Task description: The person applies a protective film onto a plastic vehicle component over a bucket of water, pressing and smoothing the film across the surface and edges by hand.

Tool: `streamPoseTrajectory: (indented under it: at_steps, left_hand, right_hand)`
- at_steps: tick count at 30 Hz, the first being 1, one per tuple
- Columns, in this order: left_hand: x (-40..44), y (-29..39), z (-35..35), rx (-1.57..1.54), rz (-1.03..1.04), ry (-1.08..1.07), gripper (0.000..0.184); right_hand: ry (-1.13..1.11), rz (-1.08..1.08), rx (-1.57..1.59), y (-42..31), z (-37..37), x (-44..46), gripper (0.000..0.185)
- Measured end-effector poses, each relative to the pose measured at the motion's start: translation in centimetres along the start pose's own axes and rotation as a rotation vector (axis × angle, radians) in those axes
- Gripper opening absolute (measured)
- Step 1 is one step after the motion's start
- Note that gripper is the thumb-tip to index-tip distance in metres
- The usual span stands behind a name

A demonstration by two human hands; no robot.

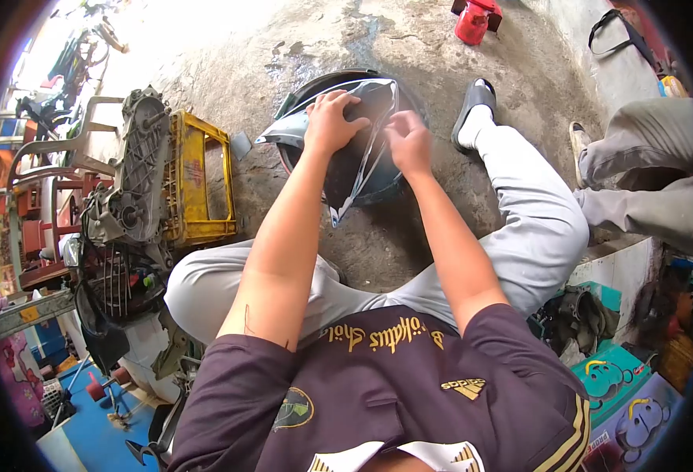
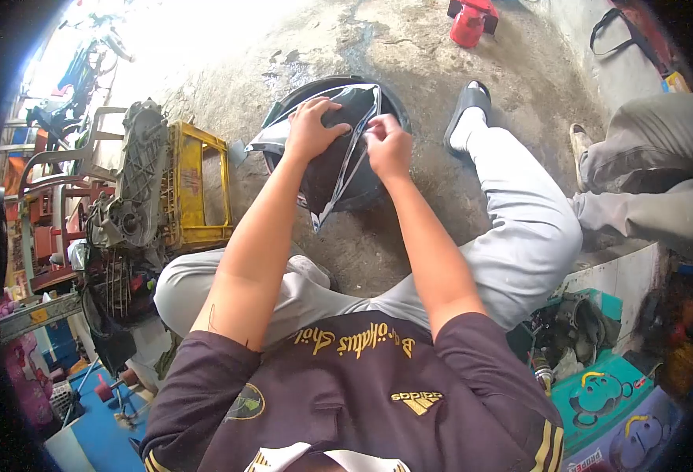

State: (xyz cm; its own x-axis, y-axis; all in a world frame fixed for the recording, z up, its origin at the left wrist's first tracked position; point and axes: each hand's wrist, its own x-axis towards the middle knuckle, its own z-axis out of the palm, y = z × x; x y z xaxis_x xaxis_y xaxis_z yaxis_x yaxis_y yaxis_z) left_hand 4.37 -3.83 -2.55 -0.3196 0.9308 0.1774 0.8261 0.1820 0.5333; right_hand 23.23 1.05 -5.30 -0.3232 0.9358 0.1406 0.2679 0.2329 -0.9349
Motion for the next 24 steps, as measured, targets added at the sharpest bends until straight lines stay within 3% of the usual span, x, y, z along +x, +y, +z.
streamPoseTrajectory:
  at_steps: [2,9,15,21,24]
  left_hand:
    - [0.1,-0.1,-0.1,0.017,0.004,-0.011,0.055]
    - [-0.2,-0.1,-0.1,0.015,-0.008,-0.02,0.055]
    - [0.1,0.2,-0.1,0.029,-0.001,-0.011,0.055]
    - [0.1,0.1,-0.2,-0.006,-0.007,-0.024,0.054]
    - [0.0,0.0,0.0,-0.014,-0.002,-0.004,0.054]
  right_hand:
    - [0.178,0.105,0.155,0.3,-0.1,1.2,0.02]
    - [0.08,0.144,0.094,1.5,-0.6,2.5,0.019]
    - [0.132,0.105,0.023,2.0,0.0,4.2,0.016]
    - [-0.011,0.072,-0.056,-0.5,-1.1,0.9,0.017]
    - [0.03,0.027,-0.097,-0.6,-1.0,2.1,0.017]
